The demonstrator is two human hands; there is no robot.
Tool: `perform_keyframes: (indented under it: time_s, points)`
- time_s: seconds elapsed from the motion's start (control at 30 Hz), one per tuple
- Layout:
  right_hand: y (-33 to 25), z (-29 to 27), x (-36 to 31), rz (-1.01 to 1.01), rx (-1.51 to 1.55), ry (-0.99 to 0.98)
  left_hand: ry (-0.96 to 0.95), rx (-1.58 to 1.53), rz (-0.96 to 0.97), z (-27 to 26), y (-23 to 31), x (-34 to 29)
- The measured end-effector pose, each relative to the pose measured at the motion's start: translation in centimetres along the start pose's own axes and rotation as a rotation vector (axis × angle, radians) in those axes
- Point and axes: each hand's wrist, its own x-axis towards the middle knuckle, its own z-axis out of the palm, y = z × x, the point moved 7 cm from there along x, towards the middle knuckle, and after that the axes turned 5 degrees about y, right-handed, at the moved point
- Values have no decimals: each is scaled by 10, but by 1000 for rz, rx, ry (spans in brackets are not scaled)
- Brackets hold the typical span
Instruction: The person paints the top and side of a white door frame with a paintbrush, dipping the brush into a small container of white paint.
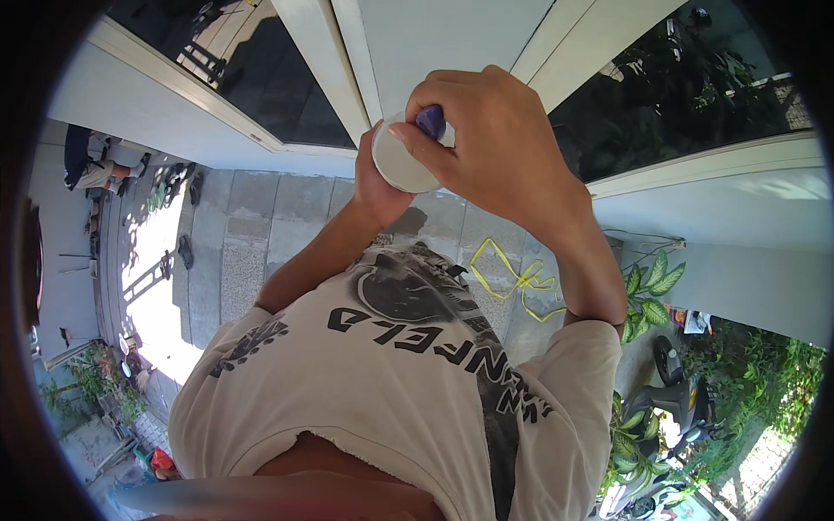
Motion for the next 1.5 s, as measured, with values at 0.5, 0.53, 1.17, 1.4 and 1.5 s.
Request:
perform_keyframes:
  time_s: [0.5,0.53,1.17,1.4,1.5]
  points:
    - [22,-19,10,184,278,100,70,35,25,-1,10,6]
    - [22,-15,9,164,270,78,76,54,24,-1,10,6]
    - [24,-3,-4,137,358,76,90,113,-5,-11,6,8]
    - [13,-7,-4,69,221,116,77,120,0,-13,6,5]
    - [18,-9,-4,180,356,128,114,81,-13,-20,5,7]
